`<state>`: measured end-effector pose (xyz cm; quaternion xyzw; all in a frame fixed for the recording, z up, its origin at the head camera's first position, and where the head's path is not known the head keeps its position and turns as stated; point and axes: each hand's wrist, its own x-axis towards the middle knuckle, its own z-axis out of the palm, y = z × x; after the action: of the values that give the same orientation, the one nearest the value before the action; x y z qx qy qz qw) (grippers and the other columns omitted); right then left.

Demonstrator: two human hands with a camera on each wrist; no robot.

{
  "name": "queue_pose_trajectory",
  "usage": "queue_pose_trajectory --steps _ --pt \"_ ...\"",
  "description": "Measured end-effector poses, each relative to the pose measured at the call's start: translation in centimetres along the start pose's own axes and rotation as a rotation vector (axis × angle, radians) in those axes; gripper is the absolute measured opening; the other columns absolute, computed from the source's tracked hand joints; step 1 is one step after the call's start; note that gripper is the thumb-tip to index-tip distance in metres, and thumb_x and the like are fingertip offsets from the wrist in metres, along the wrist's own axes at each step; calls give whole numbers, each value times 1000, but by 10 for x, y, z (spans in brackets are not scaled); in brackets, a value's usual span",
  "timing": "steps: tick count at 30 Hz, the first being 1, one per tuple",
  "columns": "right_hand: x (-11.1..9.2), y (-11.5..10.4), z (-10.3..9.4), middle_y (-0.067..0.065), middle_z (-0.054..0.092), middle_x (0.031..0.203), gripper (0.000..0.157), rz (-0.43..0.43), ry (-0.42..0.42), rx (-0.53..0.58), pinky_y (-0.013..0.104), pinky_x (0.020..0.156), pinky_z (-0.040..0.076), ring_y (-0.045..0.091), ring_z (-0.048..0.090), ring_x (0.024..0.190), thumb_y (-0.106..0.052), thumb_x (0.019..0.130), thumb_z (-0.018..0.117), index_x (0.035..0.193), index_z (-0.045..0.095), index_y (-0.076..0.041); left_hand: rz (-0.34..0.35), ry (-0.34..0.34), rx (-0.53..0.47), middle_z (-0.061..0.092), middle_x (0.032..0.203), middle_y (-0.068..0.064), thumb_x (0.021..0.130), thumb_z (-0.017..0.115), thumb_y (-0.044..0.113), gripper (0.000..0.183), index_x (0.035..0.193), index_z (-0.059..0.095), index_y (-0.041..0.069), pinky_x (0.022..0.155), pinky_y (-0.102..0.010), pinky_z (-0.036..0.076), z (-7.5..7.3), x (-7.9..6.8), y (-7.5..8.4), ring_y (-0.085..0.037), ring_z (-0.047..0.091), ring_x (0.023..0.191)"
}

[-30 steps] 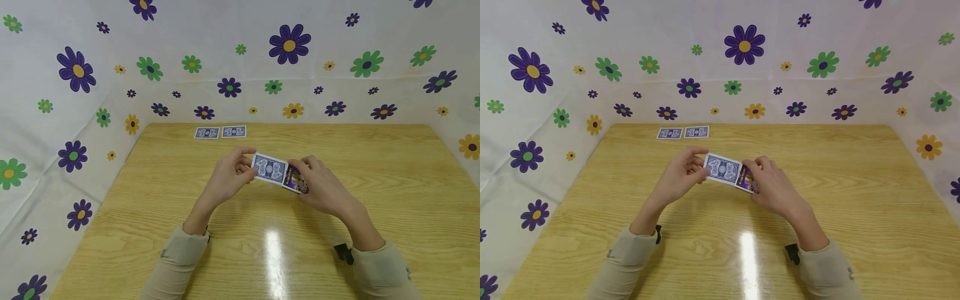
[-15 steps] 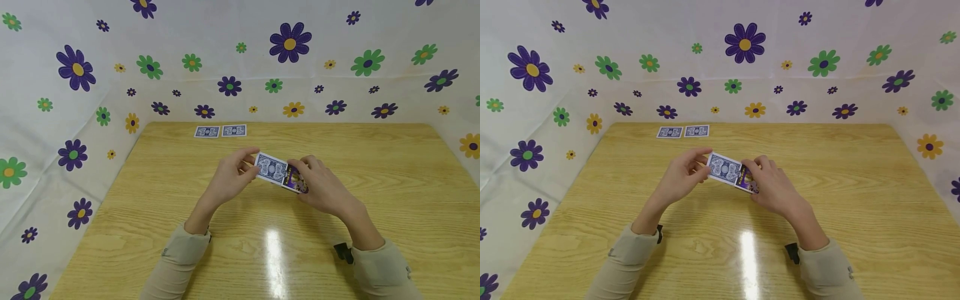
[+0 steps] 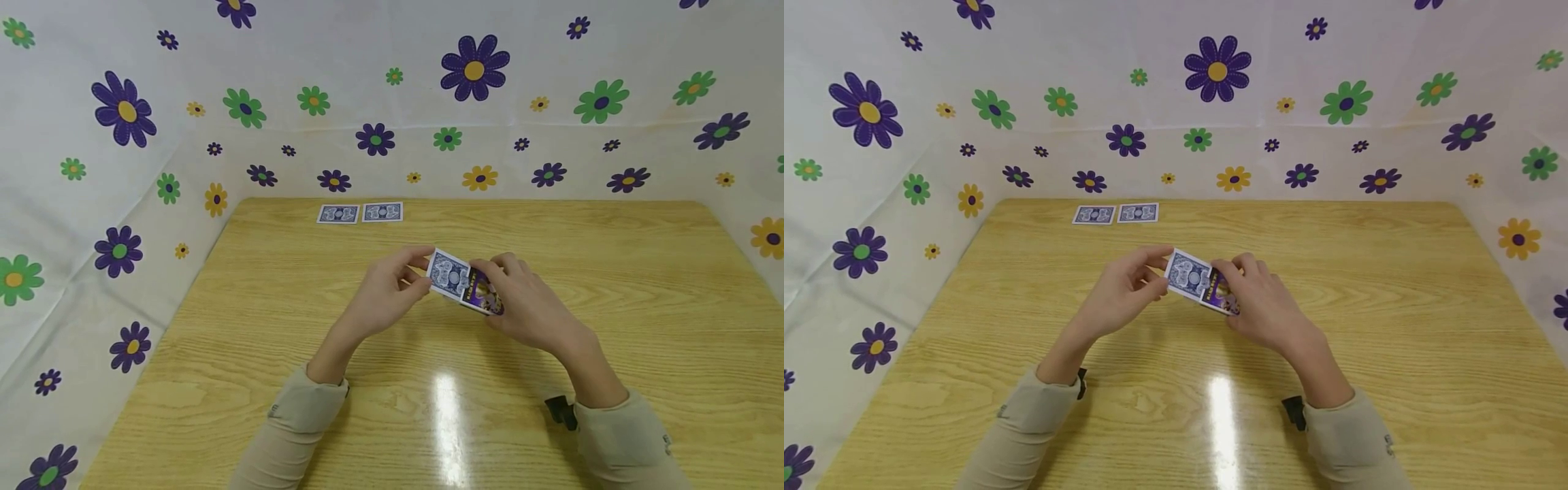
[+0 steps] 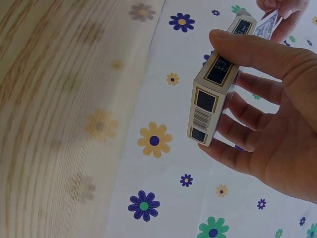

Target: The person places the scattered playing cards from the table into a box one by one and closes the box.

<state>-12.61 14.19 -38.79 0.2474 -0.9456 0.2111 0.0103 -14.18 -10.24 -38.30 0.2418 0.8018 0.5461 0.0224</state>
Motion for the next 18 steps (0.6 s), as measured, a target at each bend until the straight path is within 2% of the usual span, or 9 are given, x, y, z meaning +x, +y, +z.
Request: queue_pose_trajectory --steps 9,18 --pt "0 0 0 21 46 131 82 -11 11 -14 55 94 48 38 51 114 -7 76 83 147 42 -8 18 -29 32 67 118 -15 94 60 2 46 139 54 1 70 -28 57 4 -1 0 -18 66 85" --pt "0 0 0 22 46 132 82 -1 6 -14 56 94 48 39 51 115 -7 76 83 147 42 -8 40 -58 96 63 131 -18 93 59 1 49 142 50 -1 63 -26 57 11 -2 4 -17 66 83"
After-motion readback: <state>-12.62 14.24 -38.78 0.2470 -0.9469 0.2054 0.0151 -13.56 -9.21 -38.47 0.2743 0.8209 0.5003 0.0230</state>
